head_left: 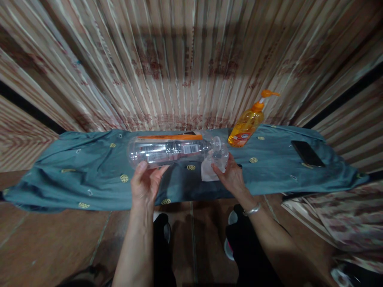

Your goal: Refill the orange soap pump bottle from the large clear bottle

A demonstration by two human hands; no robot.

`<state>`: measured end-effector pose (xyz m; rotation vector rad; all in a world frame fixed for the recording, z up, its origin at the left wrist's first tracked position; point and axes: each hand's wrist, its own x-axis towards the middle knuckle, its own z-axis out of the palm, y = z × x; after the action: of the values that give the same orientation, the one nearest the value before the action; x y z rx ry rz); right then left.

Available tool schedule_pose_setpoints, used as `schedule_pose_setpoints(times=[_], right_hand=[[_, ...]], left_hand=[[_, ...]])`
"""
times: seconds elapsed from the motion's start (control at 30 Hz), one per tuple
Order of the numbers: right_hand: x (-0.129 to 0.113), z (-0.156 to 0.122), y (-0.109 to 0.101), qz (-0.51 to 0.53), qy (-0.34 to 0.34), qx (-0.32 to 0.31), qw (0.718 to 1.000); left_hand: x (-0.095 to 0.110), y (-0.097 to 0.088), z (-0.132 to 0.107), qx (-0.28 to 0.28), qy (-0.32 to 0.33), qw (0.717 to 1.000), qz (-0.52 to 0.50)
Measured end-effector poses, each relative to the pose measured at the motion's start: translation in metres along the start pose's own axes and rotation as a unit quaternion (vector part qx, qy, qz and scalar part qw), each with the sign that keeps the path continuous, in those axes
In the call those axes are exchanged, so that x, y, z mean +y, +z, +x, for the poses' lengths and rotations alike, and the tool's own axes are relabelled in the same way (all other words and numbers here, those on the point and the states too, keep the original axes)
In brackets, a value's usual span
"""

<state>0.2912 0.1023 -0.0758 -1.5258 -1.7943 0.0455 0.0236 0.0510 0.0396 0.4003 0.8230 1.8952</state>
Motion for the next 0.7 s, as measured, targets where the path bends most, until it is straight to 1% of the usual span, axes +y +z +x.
schedule_pose_setpoints(times=[0.1,0.3,0.57,0.7], right_hand=[[-0.001,0.000,0.001,-0.001,0.001,0.004,1.000],[-0.007,0.000,0.003,0.000,-0.015,0.029,0.999],[-0.006,0.000,0.000,0.008,-0.009,0.010,1.000],[-0.006,0.001,-0.003,0.008,-0.004,0.008,1.000]], left_hand=[[-0.001,0.000,0.000,0.012,-0.008,1.000,-0.006],[-0.005,0.002,-0.004,-0.013,-0.015,1.000,0.006],[-0.010,-0.002,-0.004,-0.022,-0.044,0.999,-0.006],[-0.013,-0.005,-0.001,-0.014,-0.050,0.999,-0.017]])
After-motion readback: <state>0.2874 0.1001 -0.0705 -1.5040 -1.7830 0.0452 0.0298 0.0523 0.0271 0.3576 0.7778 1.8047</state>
